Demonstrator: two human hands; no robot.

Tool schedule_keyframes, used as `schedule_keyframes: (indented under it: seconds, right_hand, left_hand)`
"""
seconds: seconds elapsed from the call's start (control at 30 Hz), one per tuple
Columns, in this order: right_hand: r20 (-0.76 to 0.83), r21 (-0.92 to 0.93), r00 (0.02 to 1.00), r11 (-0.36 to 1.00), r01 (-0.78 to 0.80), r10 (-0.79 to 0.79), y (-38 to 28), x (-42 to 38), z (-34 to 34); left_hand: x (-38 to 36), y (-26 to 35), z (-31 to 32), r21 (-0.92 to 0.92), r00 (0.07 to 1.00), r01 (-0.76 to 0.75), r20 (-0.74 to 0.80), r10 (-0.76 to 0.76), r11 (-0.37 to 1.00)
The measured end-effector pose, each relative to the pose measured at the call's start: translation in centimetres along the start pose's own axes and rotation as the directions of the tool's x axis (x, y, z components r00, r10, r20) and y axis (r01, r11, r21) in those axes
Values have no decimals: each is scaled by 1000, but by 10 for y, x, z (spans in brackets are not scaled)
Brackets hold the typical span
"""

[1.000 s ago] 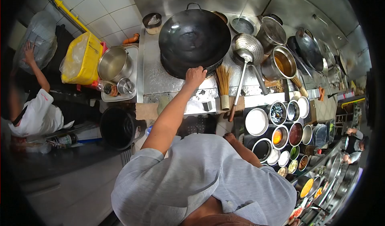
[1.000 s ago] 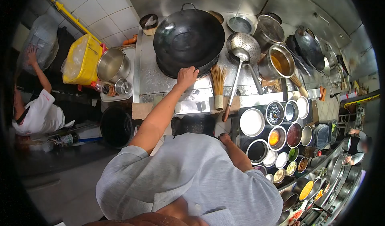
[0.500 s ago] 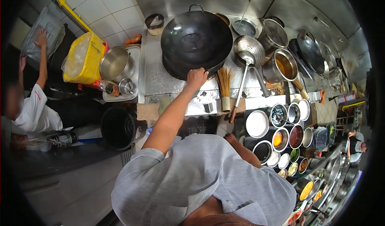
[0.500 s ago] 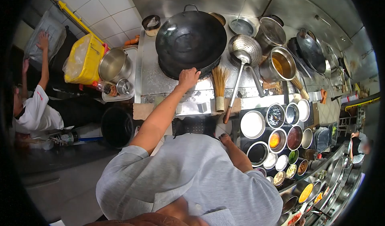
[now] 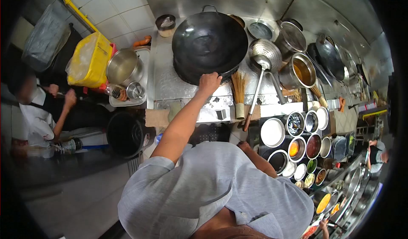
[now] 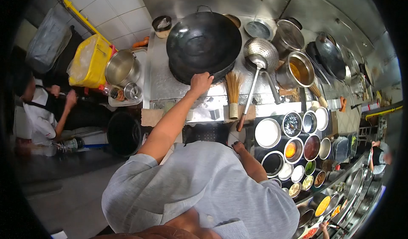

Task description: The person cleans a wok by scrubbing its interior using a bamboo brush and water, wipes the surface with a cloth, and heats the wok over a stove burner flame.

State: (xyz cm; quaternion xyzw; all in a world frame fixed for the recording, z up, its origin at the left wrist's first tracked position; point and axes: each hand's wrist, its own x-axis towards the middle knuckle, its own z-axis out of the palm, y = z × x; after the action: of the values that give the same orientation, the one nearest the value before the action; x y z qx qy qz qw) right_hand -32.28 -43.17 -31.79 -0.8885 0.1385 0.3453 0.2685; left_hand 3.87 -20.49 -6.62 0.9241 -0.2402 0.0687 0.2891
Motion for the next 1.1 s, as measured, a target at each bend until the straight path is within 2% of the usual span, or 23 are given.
schedule_keyframes:
  seconds: [0.03, 0.07, 0.13, 0.2, 0.37, 0.43, 0.57, 0.7, 0.73, 0.8, 0.83, 0.9, 0.97, 1.0, 1.07, 1.1]
  right_hand:
    - [85, -236, 982, 954, 186, -170, 25, 18, 16]
    - [207, -441, 925, 814, 379, -319, 34, 33, 27]
    - [85, -98, 986, 984, 150, -142, 9, 7, 5]
    - [108, -142, 969, 961, 236, -221, 23, 15, 14]
    - [58, -22, 997, 999, 46, -45, 47, 48, 51]
    - [24, -27, 987, 987, 159, -159, 58, 55, 62]
    - [-4, 40, 994, 993, 107, -107, 70, 69, 76]
    - [79, 178, 997, 984, 9, -23, 26, 27, 23]
    - [97, 208, 995, 978, -2, -19, 37, 32, 27]
    - [77, 63, 989, 991, 121, -126, 65, 57, 55]
    - [83, -97, 965, 961, 257, -250, 82, 68, 68]
    - [60, -76, 980, 978, 193, -189, 52, 42, 44]
    - [66, 93, 998, 996, -16, 10, 21, 17, 18]
    - [67, 93, 998, 996, -19, 13, 29, 21, 23]
    - [93, -43, 993, 996, 82, -78, 53, 40, 46]
    - [95, -43, 993, 996, 82, -77, 46, 34, 40]
  left_hand:
    - [1, 4, -3, 10, 999, 25, 25, -25, 1000]
    - [1, 5, -6, 26, 997, 58, 45, -59, 998]
    - [3, -4, 7, 23, 998, 59, -14, -59, 998]
    - [1, -1, 3, 56, 998, 50, -31, -48, 997]
    - [-1, -3, 2, 52, 999, 15, -30, -13, 999]
    - [-2, -1, 1, 34, 1000, 13, -11, -13, 999]
    - [-1, -6, 5, 40, 999, 11, -40, -9, 999]
    - [0, -4, 6, 28, 999, 38, -5, -38, 999]
    - [0, -4, 6, 15, 1000, 23, 9, -23, 1000]
    - [0, -3, 5, 30, 1000, 30, -10, -29, 999]
    - [0, -3, 4, 23, 1000, 18, -2, -18, 1000]
    - [0, -3, 4, 45, 1000, 24, -5, -24, 999]
    - [-1, -4, 6, 44, 1000, 13, -14, -13, 999]
    - [-1, -5, 7, 49, 1000, 6, -13, -6, 999]
    - [-1, -5, 6, 54, 1000, 2, -11, -1, 999]
    - [-1, -5, 5, 53, 1000, 0, -13, 1, 999]
